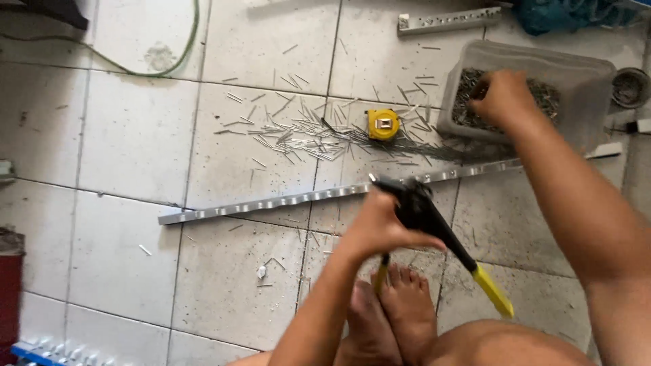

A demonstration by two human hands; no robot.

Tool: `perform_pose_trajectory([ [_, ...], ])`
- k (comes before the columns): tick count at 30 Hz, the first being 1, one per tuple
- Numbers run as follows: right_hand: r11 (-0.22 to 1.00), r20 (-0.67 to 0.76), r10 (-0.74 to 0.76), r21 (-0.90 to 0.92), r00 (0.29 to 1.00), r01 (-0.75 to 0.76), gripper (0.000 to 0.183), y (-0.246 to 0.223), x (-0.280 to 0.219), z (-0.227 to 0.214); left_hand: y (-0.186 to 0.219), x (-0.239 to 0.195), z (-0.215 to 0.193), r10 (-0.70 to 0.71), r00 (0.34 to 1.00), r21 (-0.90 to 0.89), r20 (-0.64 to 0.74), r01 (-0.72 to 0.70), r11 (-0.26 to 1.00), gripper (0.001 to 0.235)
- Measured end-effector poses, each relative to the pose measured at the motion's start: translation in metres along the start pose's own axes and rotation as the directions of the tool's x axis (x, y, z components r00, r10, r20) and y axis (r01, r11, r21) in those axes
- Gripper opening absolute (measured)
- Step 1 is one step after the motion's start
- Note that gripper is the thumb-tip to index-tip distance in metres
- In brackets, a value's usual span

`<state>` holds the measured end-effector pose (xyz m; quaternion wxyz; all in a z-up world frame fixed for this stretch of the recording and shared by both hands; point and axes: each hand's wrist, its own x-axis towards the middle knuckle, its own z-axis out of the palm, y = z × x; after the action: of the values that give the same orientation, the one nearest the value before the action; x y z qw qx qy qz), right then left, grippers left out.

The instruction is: Assembling plastic components onto a rail using a manual rivet gun and rivets.

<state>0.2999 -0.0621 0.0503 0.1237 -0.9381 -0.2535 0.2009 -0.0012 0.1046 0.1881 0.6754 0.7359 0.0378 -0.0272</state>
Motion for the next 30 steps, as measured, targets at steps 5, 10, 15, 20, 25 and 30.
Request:
perform_pose_trajectory([
  [5, 0.997, -0.019, 0.068, 0.044, 0.997, -0.067, 0.028, -0.007, -0.010, -0.012, 0.017, -0.014, 0.022, -0.087, 0.996, -0.016, 0.013, 0.088, 0.996, 0.036],
  [10, 0.978, -0.104, -0.032, 0.202, 0.994, 0.053, 0.023, -0.081, -0.099, -0.073, -0.004, -0.017, 0.041, 0.013, 1.000, 0.265, -0.008, -0.011, 0.964, 0.056],
  [15, 0.837, 0.233, -0.327, 0.521, 0.916, 0.167, 0.032, -0.159, -0.187, -0.103, -0.014, -0.014, 0.060, -0.059, 0.990, 0.518, 0.130, -0.017, 0.855, 0.050],
  [20, 0.777, 0.141, -0.481, 0.526, 0.865, 0.346, 0.041, -0.157, -0.196, -0.102, -0.014, -0.019, 0.065, -0.035, 0.991, 0.559, 0.126, -0.042, 0.828, 0.052],
  [25, 0.805, 0.175, -0.499, 0.457, 0.849, 0.380, 0.045, -0.165, -0.199, -0.105, -0.015, -0.023, 0.065, -0.050, 0.993, 0.532, 0.108, -0.015, 0.846, 0.053],
  [30, 0.830, 0.252, -0.553, 0.247, 0.794, 0.500, 0.040, -0.176, -0.194, -0.108, -0.012, -0.024, 0.059, -0.104, 0.984, 0.583, 0.147, -0.001, 0.813, 0.053],
])
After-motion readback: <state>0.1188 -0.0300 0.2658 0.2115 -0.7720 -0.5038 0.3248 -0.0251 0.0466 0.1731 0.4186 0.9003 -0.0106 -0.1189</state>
